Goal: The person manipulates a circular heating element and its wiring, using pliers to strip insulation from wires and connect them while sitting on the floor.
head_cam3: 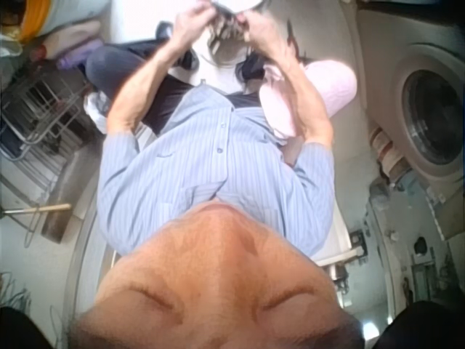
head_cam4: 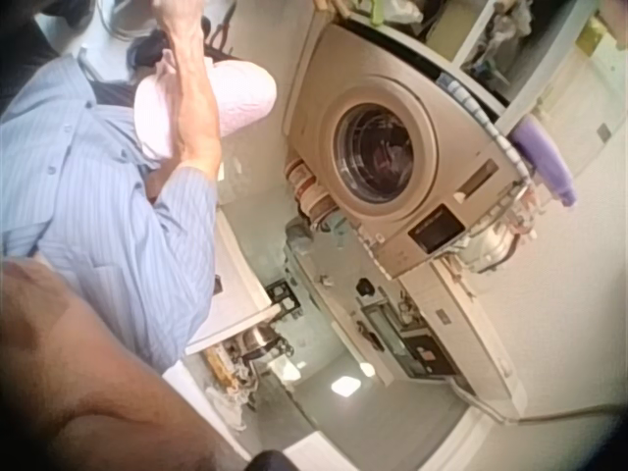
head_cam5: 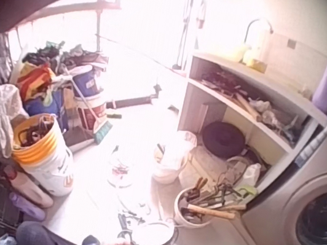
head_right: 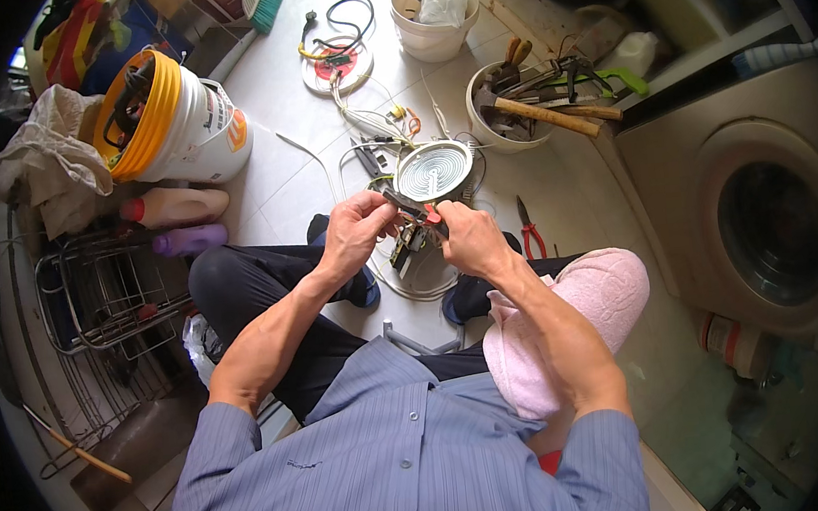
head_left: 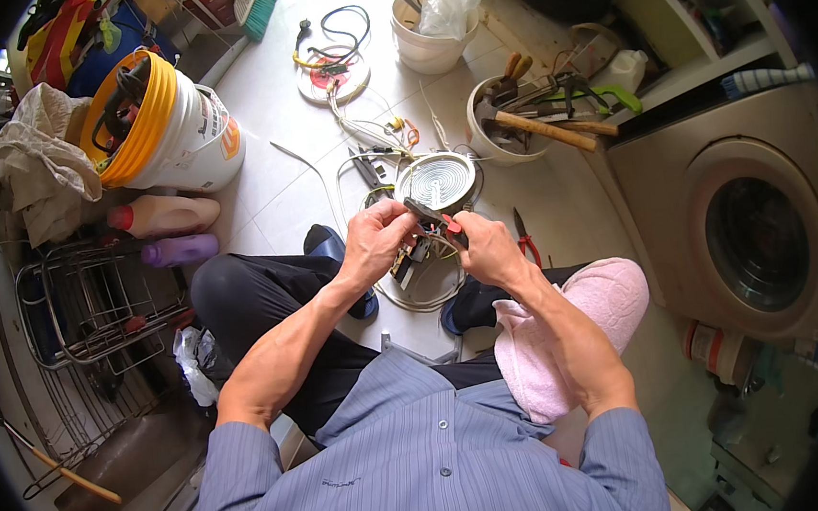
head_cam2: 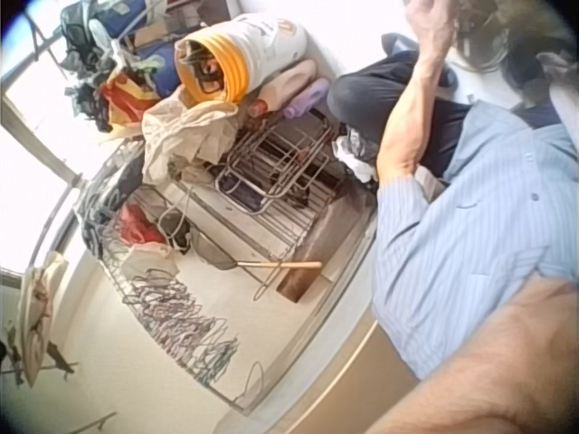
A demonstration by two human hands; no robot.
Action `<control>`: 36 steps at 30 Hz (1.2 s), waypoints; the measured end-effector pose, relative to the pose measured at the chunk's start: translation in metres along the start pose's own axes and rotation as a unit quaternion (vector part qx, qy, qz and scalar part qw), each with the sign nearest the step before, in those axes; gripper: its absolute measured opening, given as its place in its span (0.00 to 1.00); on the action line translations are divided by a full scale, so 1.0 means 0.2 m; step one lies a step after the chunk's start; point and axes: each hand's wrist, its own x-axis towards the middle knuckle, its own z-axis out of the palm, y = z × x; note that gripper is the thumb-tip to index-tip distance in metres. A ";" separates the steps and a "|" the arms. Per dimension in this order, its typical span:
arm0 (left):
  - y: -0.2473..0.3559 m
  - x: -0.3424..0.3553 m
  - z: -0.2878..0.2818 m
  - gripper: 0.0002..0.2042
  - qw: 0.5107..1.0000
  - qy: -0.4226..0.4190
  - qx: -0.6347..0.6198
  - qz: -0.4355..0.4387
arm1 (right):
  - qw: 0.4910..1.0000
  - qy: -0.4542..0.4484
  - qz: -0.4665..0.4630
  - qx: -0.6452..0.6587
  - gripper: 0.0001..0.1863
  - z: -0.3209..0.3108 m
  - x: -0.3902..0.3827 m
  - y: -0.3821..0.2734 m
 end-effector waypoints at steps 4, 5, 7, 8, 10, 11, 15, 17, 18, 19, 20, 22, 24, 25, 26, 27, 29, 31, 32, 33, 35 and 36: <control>0.01 0.00 0.00 0.09 1.000 0.004 0.001 -0.012 | 1.000 0.025 -0.014 -0.007 0.12 -0.01 0.00 -0.03; 0.01 0.00 0.00 0.09 1.000 0.007 0.003 -0.013 | 0.999 0.033 -0.024 -0.007 0.12 -0.02 0.01 -0.04; 0.02 0.00 0.00 0.10 1.000 0.006 0.014 -0.014 | 1.000 0.020 -0.017 0.013 0.12 -0.06 0.02 -0.06; 0.03 0.00 0.00 0.11 1.000 0.006 0.020 -0.014 | 0.999 -0.001 -0.001 0.032 0.12 -0.09 0.03 -0.07; 0.02 0.01 -0.01 0.12 1.000 -0.004 0.007 -0.016 | 0.997 -0.034 0.031 0.062 0.11 -0.10 0.04 -0.07; 0.01 0.01 -0.01 0.13 1.000 -0.009 0.000 -0.017 | 0.995 -0.048 0.045 0.072 0.11 -0.09 0.04 -0.07; -0.01 0.02 -0.01 0.14 0.999 -0.028 0.006 -0.034 | 0.993 -0.046 0.039 0.105 0.14 -0.06 0.03 -0.03; -0.01 0.03 0.00 0.15 0.999 -0.033 0.006 -0.033 | 0.998 0.003 0.001 0.062 0.15 -0.05 0.02 -0.01; -0.01 0.03 0.00 0.15 0.999 -0.036 0.004 -0.033 | 0.999 0.027 -0.018 0.041 0.15 -0.04 0.01 0.00; -0.02 0.03 0.00 0.15 0.999 -0.038 0.002 -0.033 | 0.999 0.031 -0.023 0.028 0.16 -0.04 0.01 0.00; -0.03 0.03 0.00 0.15 0.999 -0.040 0.001 -0.033 | 0.999 0.035 -0.028 0.014 0.17 -0.04 0.01 0.00; -0.03 0.04 0.00 0.15 0.999 -0.040 -0.005 -0.034 | 0.998 0.042 -0.040 -0.005 0.19 -0.04 0.02 0.00; -0.05 0.04 0.00 0.15 0.998 -0.042 -0.018 -0.035 | 0.997 0.048 -0.052 -0.016 0.20 -0.04 0.02 0.00; -0.06 0.04 -0.01 0.15 0.998 -0.044 -0.028 -0.036 | 0.997 0.046 -0.057 -0.014 0.19 -0.04 0.03 0.01; -0.06 0.04 -0.01 0.15 0.998 -0.046 -0.039 -0.037 | 0.997 0.044 -0.062 -0.012 0.19 -0.03 0.03 0.02; -0.06 0.04 -0.01 0.15 0.997 -0.047 -0.051 -0.030 | 0.997 0.043 -0.066 -0.010 0.18 -0.03 0.03 0.03; -0.04 0.04 -0.01 0.16 0.996 -0.051 -0.075 -0.017 | 0.996 0.057 -0.068 0.006 0.17 0.00 0.03 0.04; -0.04 0.03 -0.03 0.16 0.996 -0.061 -0.060 -0.017 | 0.996 0.053 -0.067 0.011 0.16 -0.01 0.04 0.04; -0.05 0.02 -0.04 0.16 0.996 -0.067 -0.053 -0.017 | 0.997 0.042 -0.064 0.008 0.16 -0.02 0.03 0.03; -0.05 0.02 -0.04 0.16 0.995 -0.074 -0.067 -0.016 | 0.998 0.032 -0.061 0.006 0.16 -0.03 0.03 0.02; -0.04 0.01 -0.04 0.16 0.995 -0.074 -0.068 -0.006 | 0.998 0.039 -0.057 -0.009 0.15 -0.03 0.03 0.01; -0.03 0.00 -0.04 0.16 0.995 -0.075 -0.069 -0.003 | 0.998 0.042 -0.054 -0.016 0.14 -0.03 0.03 0.00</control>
